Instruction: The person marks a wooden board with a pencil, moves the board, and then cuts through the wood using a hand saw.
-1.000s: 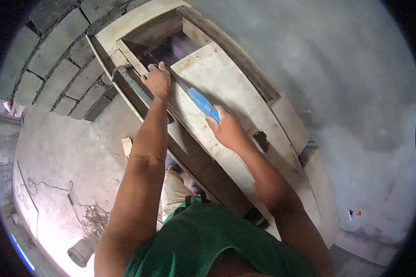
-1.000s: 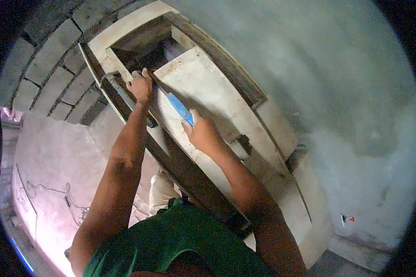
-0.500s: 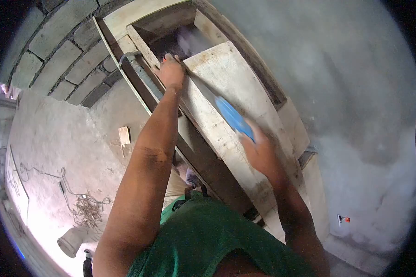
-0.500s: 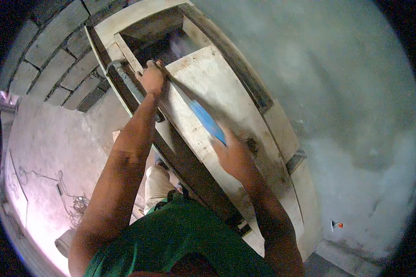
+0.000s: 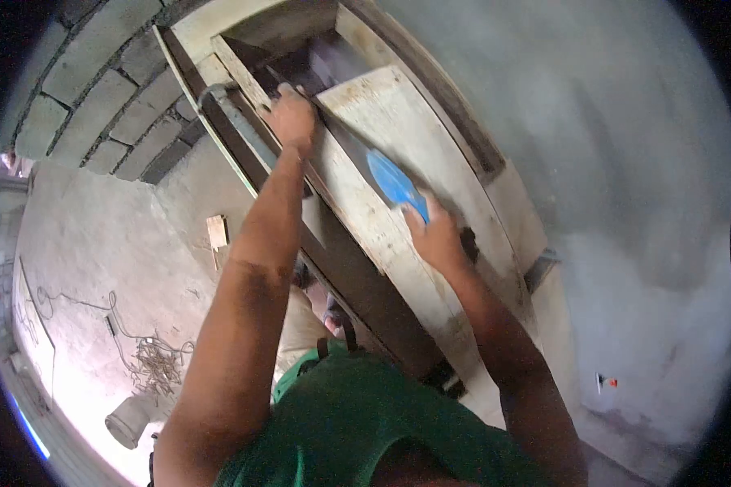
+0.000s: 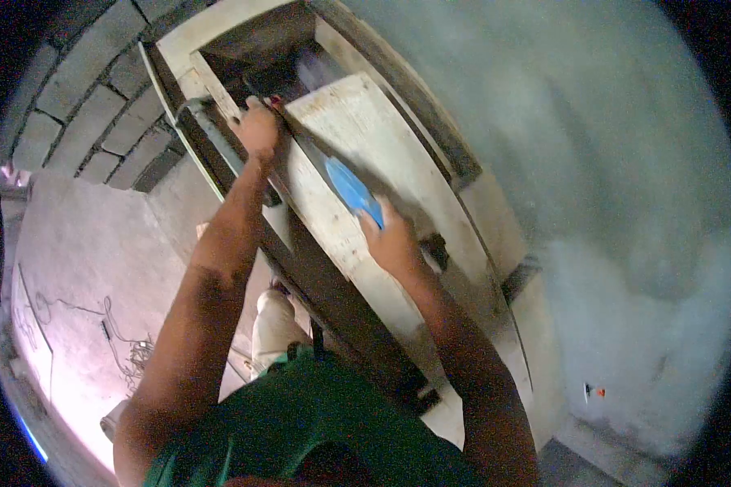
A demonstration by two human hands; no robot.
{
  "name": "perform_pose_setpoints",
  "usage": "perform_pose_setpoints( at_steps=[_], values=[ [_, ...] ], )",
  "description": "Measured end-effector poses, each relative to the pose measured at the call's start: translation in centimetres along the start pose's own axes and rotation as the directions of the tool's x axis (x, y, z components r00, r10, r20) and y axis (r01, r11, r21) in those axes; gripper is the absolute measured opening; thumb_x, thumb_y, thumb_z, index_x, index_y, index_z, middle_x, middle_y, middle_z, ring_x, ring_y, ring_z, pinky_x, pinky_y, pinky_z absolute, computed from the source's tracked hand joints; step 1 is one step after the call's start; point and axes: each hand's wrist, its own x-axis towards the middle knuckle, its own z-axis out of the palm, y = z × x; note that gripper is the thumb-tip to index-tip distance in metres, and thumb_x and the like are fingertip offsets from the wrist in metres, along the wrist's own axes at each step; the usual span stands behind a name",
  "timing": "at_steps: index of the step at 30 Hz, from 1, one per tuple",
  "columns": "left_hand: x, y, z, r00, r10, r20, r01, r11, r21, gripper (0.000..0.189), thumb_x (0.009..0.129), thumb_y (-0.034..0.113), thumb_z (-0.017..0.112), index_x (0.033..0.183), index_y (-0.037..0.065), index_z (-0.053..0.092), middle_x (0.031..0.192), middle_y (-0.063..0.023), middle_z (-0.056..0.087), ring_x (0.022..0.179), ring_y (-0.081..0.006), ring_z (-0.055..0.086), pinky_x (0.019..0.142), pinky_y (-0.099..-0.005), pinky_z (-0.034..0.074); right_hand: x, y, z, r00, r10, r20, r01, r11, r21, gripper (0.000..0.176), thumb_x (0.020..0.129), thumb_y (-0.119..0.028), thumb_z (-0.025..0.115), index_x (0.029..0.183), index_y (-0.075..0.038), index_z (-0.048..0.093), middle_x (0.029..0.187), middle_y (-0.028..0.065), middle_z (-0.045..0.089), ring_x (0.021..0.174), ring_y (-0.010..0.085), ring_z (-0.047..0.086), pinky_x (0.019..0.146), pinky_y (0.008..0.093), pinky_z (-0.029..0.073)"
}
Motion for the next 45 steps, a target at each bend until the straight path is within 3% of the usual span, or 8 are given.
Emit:
perform_pose_setpoints(
  at_steps=[24,30,32,35,37,38,40,45],
  values=[
    [0.6,0.5,-2.2,0.981,0.019,0.194,-0.014,1.000,-0.025,0.062,0.082,0.068,0.058,0.118,0.018,0.067,0.101,-0.0146,0.073,0.105,-0.0328,0.066,0.109,-0.0600,0.022,1.2,-8.5,-4.5,0.972,0.051,0.231,-0.049,0.999,-0.017,0.039,0.096,-0.023,0.057,0.125,0.002,0.053,0.105,0.0323,0.064,0.098,0.0491,0.063,0.087,0.0507,0.050],
    [1.2,0.1,-3.2,0.911,0.009,0.413,0.038,0.994,-0.106,0.058,0.085,0.062,0.059,0.101,0.009,0.075,0.100,-0.0136,0.073,0.103,-0.0319,0.066,0.112,-0.0601,0.018,-7.1,-1.8,-12.0,0.945,-0.067,0.319,0.240,0.805,-0.543,0.035,0.086,-0.004,0.058,0.121,-0.003,0.055,0.140,0.0228,0.048,0.131,0.0430,0.044,0.107,0.0537,0.039],
    [0.9,-0.1,-3.6,0.963,0.060,0.263,-0.058,0.998,-0.017,0.056,0.086,0.061,0.059,0.104,0.009,0.069,0.098,-0.0135,0.072,0.101,-0.0326,0.066,0.107,-0.0588,0.029,-10.0,-6.2,-14.2,0.983,0.087,0.162,-0.010,0.905,-0.426,0.033,0.097,-0.011,0.050,0.129,-0.002,0.053,0.124,0.0210,0.063,0.110,0.0417,0.062,0.094,0.0484,0.049],
    [1.1,0.1,-3.4,0.956,0.033,0.291,-0.003,0.995,-0.101,0.054,0.085,0.056,0.063,0.111,0.009,0.069,0.104,-0.0128,0.072,0.115,-0.0310,0.060,0.114,-0.0604,0.013,-12.0,-6.1,-16.3,0.982,0.150,0.112,-0.117,0.960,-0.254,0.037,0.101,-0.024,0.047,0.128,0.000,0.054,0.115,0.0214,0.067,0.099,0.0407,0.066,0.087,0.0423,0.053],
    [1.2,-0.4,-4.2,0.957,0.020,0.289,0.019,0.991,-0.129,0.053,0.085,0.053,0.064,0.112,0.008,0.069,0.107,-0.0125,0.071,0.116,-0.0298,0.059,0.116,-0.0596,0.010,-10.0,-8.0,-14.1,0.994,0.104,0.045,-0.092,0.973,-0.214,0.028,0.102,-0.016,0.045,0.121,0.001,0.057,0.082,0.0089,0.062,0.067,0.0168,0.059,0.064,0.0324,0.050],
    [0.5,0.1,-4.9,0.947,0.029,0.321,0.012,0.992,-0.127,0.051,0.085,0.051,0.066,0.112,0.007,0.069,0.106,-0.0123,0.071,0.115,-0.0299,0.059,0.116,-0.0597,0.010,-7.8,-5.2,-11.8,0.958,-0.272,0.092,0.282,0.839,-0.465,0.030,0.102,-0.018,0.043,0.119,0.002,0.057,0.076,0.0079,0.059,0.062,0.0156,0.057,0.060,0.0312,0.048],
    [0.7,0.3,-5.3,0.938,0.032,0.346,0.012,0.992,-0.125,0.050,0.084,0.049,0.067,0.111,0.007,0.069,0.106,-0.0120,0.071,0.114,-0.0300,0.059,0.116,-0.0598,0.010,-4.2,0.5,-6.2,0.942,-0.310,0.126,0.330,0.796,-0.507,0.033,0.102,-0.023,0.043,0.117,0.003,0.056,0.074,0.0099,0.057,0.062,0.0182,0.057,0.061,0.0335,0.048],
    [0.1,-0.3,-3.2,0.960,0.052,0.274,-0.006,0.986,-0.168,0.055,0.085,0.053,0.063,0.116,0.007,0.067,0.107,-0.0158,0.069,0.115,-0.0322,0.058,0.114,-0.0619,0.013,-3.2,-3.8,-5.5,0.973,0.177,0.147,-0.157,0.978,-0.139,0.040,0.100,-0.027,0.049,0.124,0.004,0.054,0.090,0.0184,0.062,0.082,0.0259,0.064,0.080,0.0379,0.050]
  ],
)
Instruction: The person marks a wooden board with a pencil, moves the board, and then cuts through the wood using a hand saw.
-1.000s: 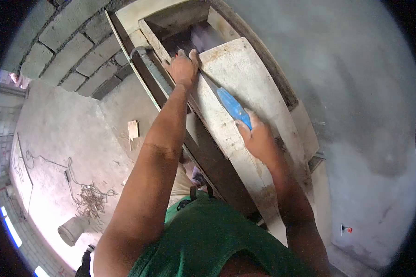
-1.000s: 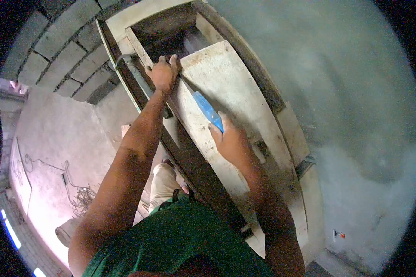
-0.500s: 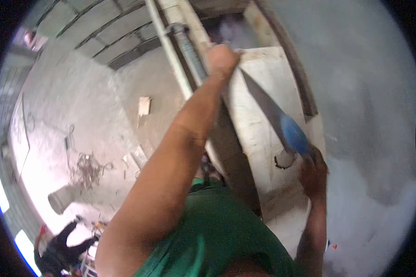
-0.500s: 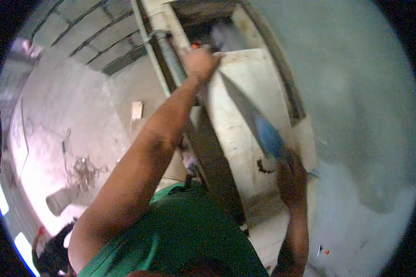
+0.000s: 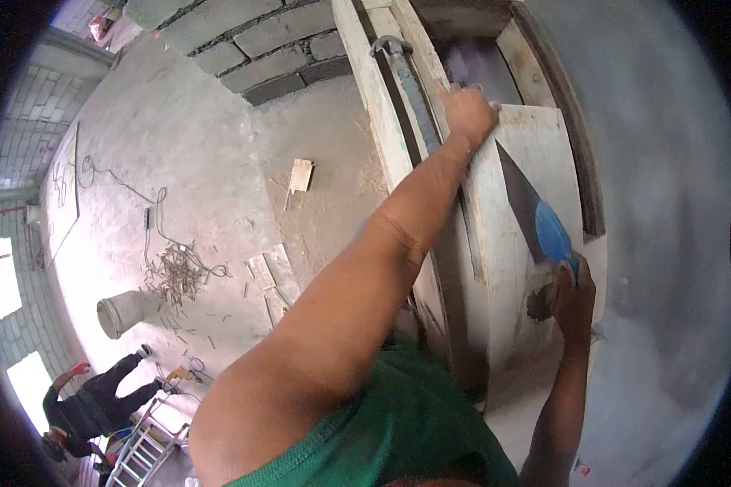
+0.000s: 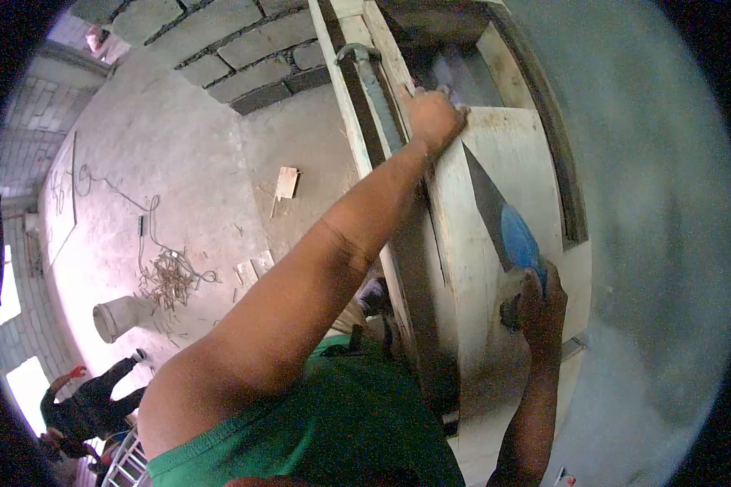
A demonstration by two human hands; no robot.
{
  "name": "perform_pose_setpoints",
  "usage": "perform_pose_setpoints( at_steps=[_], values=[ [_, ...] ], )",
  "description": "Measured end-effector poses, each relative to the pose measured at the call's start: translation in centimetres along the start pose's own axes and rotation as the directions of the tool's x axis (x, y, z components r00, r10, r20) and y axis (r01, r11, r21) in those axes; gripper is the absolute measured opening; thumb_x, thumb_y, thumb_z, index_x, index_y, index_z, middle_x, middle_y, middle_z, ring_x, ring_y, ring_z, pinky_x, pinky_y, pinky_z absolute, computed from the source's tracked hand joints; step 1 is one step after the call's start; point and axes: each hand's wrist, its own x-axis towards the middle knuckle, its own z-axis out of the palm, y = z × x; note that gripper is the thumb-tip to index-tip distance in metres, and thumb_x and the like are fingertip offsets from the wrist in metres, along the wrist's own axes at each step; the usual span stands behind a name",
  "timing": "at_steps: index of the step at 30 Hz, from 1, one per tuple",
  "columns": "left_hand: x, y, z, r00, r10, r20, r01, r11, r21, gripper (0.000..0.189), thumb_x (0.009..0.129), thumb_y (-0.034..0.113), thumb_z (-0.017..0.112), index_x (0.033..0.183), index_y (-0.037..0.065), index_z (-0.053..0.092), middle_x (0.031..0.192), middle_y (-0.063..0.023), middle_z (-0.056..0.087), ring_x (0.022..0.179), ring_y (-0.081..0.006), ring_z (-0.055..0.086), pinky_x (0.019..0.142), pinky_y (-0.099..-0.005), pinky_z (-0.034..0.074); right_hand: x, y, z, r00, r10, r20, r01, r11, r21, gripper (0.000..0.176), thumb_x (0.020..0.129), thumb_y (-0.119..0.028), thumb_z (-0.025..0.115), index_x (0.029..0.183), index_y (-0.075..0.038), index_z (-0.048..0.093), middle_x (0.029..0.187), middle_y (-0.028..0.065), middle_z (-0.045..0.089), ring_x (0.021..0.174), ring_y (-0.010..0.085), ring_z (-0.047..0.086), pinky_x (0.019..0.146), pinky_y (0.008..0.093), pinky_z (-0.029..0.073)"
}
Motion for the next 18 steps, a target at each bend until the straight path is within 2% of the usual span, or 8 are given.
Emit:
perform_pose_setpoints(
  at_steps=[4,6,7,8,9,12,14,18],
  values=[
    [-1.7,-0.9,-1.6,0.924,0.057,-0.377,-0.160,0.956,-0.248,0.054,0.084,0.046,0.069,0.117,0.004,0.062,0.113,-0.0194,0.065,0.113,-0.0351,0.058,0.108,-0.0523,0.031,0.6,-1.6,-0.1,0.799,-0.483,-0.359,0.343,0.856,-0.388,0.052,0.097,-0.037,0.053,0.135,-0.001,0.052,0.117,0.0220,0.063,0.106,0.0352,0.062,0.094,0.0434,0.047],
    [-5.5,-3.1,-4.8,0.855,0.085,-0.511,-0.351,0.822,-0.449,0.050,0.083,0.036,0.075,0.116,0.002,0.061,0.114,-0.0208,0.062,0.109,-0.0362,0.059,0.096,-0.0408,0.047,0.1,-3.8,0.7,0.789,-0.428,-0.441,0.425,0.898,-0.113,0.050,0.096,-0.034,0.057,0.133,-0.001,0.053,0.118,0.0204,0.063,0.107,0.0344,0.061,0.095,0.0427,0.047],
    [-8.2,-4.9,-6.1,0.864,0.085,-0.496,-0.327,0.844,-0.425,0.048,0.083,0.031,0.074,0.118,0.001,0.060,0.112,-0.0209,0.062,0.109,-0.0364,0.058,0.096,-0.0419,0.046,0.0,-4.9,1.5,0.780,-0.356,-0.515,0.490,0.859,0.149,0.048,0.094,-0.031,0.061,0.131,-0.002,0.055,0.119,0.0187,0.063,0.109,0.0337,0.061,0.095,0.0419,0.047],
    [-10.9,-6.6,-7.7,0.874,0.091,-0.477,-0.314,0.855,-0.413,0.047,0.083,0.026,0.073,0.120,0.000,0.059,0.110,-0.0211,0.061,0.108,-0.0366,0.057,0.096,-0.0429,0.045,1.2,-5.2,3.7,0.711,-0.558,-0.429,0.628,0.778,0.028,0.046,0.091,-0.029,0.065,0.127,-0.002,0.057,0.117,0.0186,0.063,0.108,0.0348,0.061,0.095,0.0419,0.047],
    [-14.6,-7.1,-10.3,0.964,-0.170,-0.207,0.030,0.835,-0.549,0.043,0.085,0.026,0.070,0.120,0.001,0.061,0.117,-0.0207,0.061,0.108,-0.0335,0.058,0.097,-0.0418,0.045,0.7,-6.6,6.0,0.774,-0.536,-0.337,0.590,0.803,0.079,0.045,0.088,-0.026,0.068,0.125,-0.002,0.058,0.117,0.0207,0.062,0.108,0.0368,0.060,0.096,0.0430,0.046],
    [-18.2,-17.5,-10.3,0.988,-0.137,-0.069,0.090,0.882,-0.462,0.033,0.094,0.013,0.056,0.123,0.000,0.062,0.122,-0.0203,0.063,0.114,-0.0313,0.059,0.103,-0.0381,0.043,0.1,-8.9,14.4,0.947,-0.322,0.006,0.319,0.939,0.133,0.048,0.082,-0.024,0.074,0.120,0.000,0.059,0.121,0.0270,0.058,0.112,0.0421,0.055,0.100,0.0489,0.043],
    [-18.6,-25.3,-8.7,0.979,0.180,-0.094,-0.199,0.941,-0.272,0.030,0.095,0.012,0.057,0.124,0.005,0.064,0.126,-0.0190,0.061,0.116,-0.0315,0.058,0.105,-0.0409,0.041,-1.4,-8.2,18.8,0.895,-0.445,0.008,0.442,0.891,0.103,0.058,0.087,-0.034,0.069,0.134,-0.005,0.052,0.127,0.0244,0.054,0.116,0.0374,0.055,0.100,0.0490,0.043],
    [-17.3,-30.0,-8.2,0.992,0.056,0.113,-0.011,0.932,-0.362,0.030,0.098,0.021,0.060,0.113,-0.004,0.064,0.113,-0.0157,0.066,0.104,-0.0262,0.061,0.095,-0.0370,0.047,-5.3,-7.6,15.9,0.912,-0.397,-0.101,0.406,0.910,0.082,0.054,0.089,-0.037,0.067,0.131,-0.006,0.055,0.127,0.0225,0.055,0.114,0.0359,0.057,0.099,0.0459,0.044]
  ],
)
